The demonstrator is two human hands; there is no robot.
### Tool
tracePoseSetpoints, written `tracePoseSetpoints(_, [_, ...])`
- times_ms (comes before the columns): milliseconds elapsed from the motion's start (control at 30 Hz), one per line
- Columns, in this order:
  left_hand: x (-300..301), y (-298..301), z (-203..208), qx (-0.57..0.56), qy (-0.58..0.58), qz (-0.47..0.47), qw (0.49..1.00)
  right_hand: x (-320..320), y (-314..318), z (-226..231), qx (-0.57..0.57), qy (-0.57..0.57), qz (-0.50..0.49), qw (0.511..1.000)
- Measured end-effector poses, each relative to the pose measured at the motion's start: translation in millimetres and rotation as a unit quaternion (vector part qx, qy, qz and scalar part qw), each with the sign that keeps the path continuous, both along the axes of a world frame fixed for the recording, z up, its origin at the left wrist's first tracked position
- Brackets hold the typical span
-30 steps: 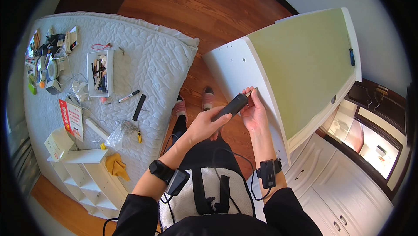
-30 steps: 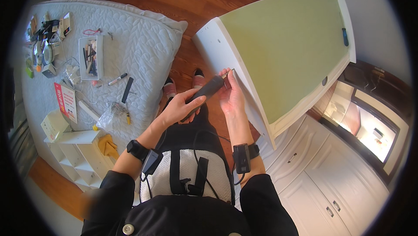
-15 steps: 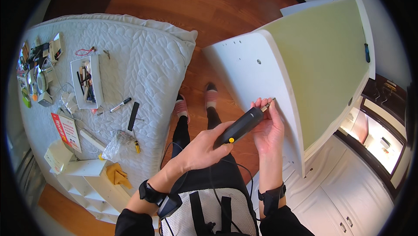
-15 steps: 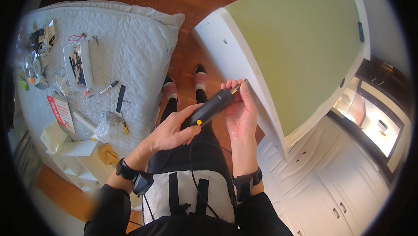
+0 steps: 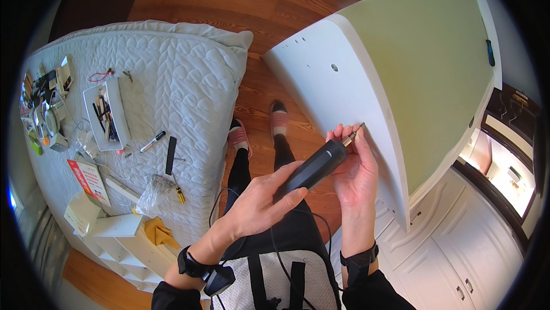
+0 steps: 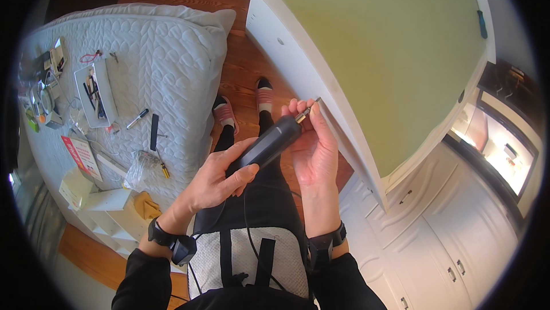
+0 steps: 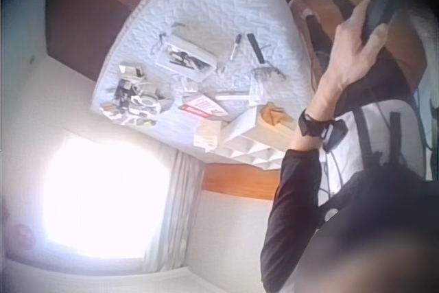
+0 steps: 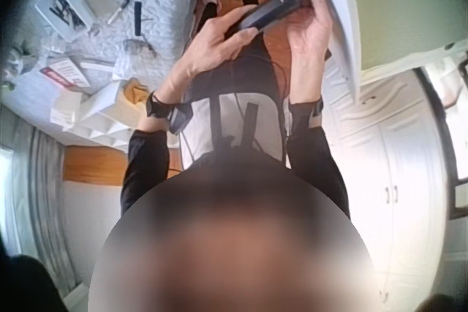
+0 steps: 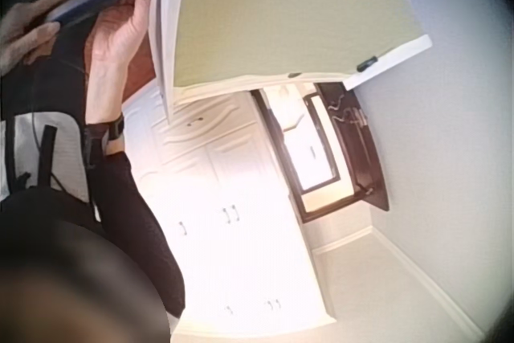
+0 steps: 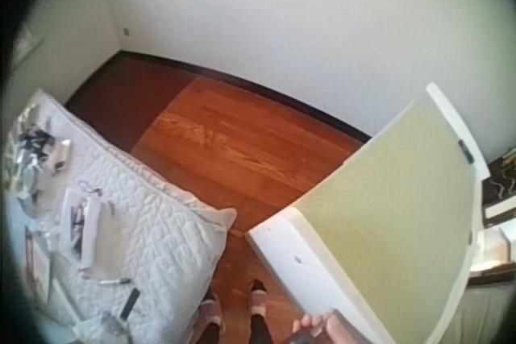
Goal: The person assembles a white cabinet by marking hole locations with a ruler and marker, then using a screwdriver and a power drill to fasten screws into the cabinet back panel. The person handles the cabinet, ruler, marker, screwdriver, and drill during the process.
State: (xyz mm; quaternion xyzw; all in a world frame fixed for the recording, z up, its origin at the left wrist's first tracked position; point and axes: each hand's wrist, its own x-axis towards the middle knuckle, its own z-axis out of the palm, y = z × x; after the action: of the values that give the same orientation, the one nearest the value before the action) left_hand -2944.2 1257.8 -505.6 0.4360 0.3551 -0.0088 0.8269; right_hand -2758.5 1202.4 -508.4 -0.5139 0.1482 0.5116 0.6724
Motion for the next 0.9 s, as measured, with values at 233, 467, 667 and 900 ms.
tracePoseSetpoints(233, [5.1, -9.0, 0.9, 0.033, 0.009, 0.015, 0.999, 5.6, -4.9, -1.9, -0.004, 0.013, -0.001, 1.000])
tracePoseSetpoints(467, [7.3, -2.4, 5.5, 0.061, 0.036, 0.013, 0.997, 6.8, -2.7, -4.2, 0.029, 0.022, 0.002, 0.999])
tracePoseSetpoints(667, [18.0, 4.6, 13.4, 0.078, 0.019, 0.041, 0.996, 7.1, -4.6, -5.2, 0.023, 0.067, -0.040, 0.997])
tracePoseSetpoints(900, [2.2, -6.2, 17.9, -0.033, 0.050, 0.028, 0.998, 11.9, -17.4, 4.0, -0.108, -0.093, 0.148, 0.979])
